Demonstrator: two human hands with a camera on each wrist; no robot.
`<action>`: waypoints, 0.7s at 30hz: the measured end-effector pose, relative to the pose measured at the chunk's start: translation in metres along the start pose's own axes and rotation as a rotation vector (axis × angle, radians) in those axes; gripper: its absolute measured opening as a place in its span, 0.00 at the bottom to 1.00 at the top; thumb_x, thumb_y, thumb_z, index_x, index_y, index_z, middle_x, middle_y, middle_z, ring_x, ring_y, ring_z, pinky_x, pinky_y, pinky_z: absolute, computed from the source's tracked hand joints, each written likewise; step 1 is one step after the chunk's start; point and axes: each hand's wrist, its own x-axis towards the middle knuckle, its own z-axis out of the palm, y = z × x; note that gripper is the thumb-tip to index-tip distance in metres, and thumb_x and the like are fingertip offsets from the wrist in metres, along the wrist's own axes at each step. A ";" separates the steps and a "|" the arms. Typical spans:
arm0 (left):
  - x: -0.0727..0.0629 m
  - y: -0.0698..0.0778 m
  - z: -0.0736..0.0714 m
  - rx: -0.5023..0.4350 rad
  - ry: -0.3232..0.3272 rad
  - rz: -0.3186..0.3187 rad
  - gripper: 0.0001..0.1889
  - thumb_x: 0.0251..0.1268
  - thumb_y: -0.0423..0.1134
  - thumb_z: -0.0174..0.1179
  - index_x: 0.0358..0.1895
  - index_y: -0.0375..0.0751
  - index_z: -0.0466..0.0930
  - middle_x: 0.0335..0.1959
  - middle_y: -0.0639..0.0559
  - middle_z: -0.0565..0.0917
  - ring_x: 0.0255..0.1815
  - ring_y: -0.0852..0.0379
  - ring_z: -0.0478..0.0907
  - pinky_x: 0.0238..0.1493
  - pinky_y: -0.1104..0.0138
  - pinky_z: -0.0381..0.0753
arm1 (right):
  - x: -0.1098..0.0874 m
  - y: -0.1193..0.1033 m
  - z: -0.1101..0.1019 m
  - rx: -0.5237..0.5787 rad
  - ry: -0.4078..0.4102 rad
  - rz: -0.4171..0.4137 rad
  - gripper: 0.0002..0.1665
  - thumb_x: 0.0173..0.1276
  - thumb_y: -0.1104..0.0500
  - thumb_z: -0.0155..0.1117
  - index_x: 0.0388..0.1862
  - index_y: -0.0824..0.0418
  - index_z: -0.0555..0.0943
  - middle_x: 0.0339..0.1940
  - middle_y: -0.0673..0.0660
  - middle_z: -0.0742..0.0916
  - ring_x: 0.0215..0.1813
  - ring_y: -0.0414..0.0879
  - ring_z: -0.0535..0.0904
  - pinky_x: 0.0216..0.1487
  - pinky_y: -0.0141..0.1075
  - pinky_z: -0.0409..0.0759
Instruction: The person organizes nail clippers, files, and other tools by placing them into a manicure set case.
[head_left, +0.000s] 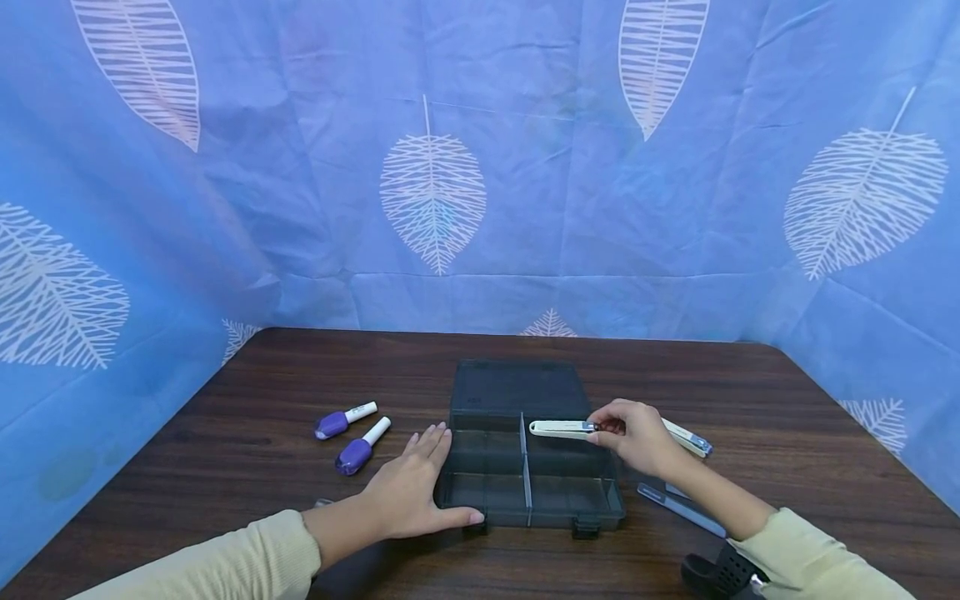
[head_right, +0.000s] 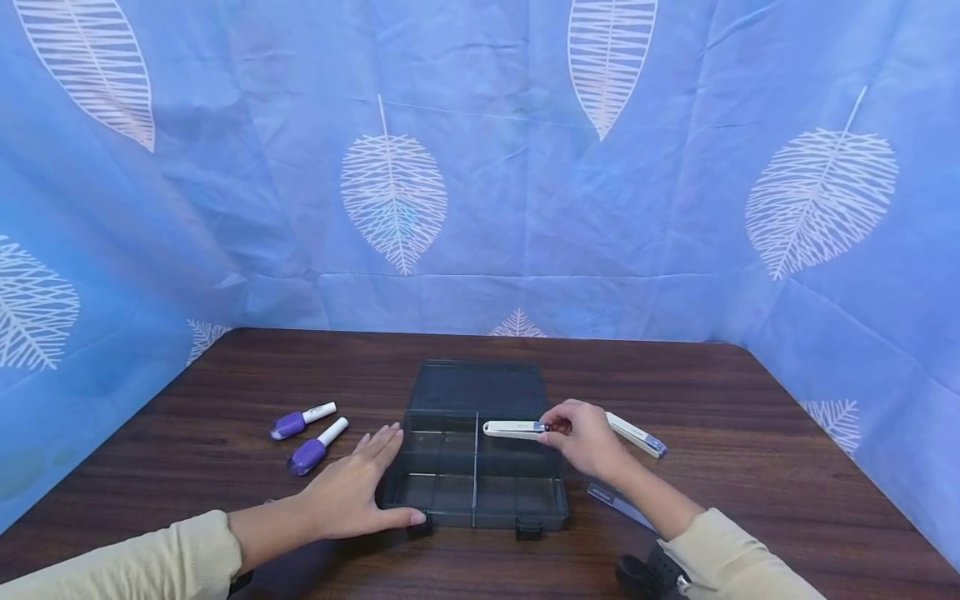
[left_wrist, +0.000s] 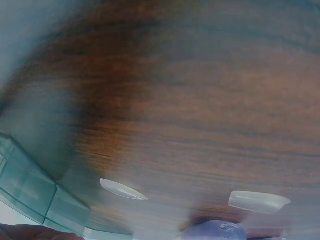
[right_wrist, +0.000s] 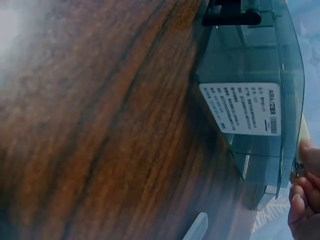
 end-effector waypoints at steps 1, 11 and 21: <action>0.000 0.000 0.000 -0.001 0.000 0.001 0.56 0.49 0.75 0.50 0.70 0.32 0.54 0.72 0.37 0.56 0.71 0.39 0.57 0.64 0.50 0.67 | 0.001 0.000 0.001 -0.006 0.001 -0.017 0.07 0.57 0.65 0.67 0.35 0.66 0.84 0.28 0.51 0.81 0.26 0.33 0.68 0.25 0.29 0.71; -0.001 0.000 0.000 -0.005 -0.009 -0.001 0.55 0.50 0.75 0.50 0.70 0.32 0.54 0.72 0.37 0.56 0.72 0.40 0.56 0.65 0.51 0.65 | 0.011 0.002 0.009 -0.124 -0.047 -0.121 0.04 0.55 0.66 0.68 0.31 0.65 0.84 0.23 0.48 0.78 0.25 0.33 0.64 0.24 0.28 0.65; 0.000 -0.001 0.000 0.009 0.003 0.010 0.55 0.49 0.76 0.50 0.70 0.32 0.55 0.72 0.36 0.56 0.70 0.38 0.58 0.64 0.51 0.67 | 0.016 -0.013 0.010 -0.360 -0.151 -0.114 0.07 0.54 0.64 0.69 0.32 0.66 0.85 0.26 0.53 0.84 0.31 0.42 0.73 0.29 0.33 0.73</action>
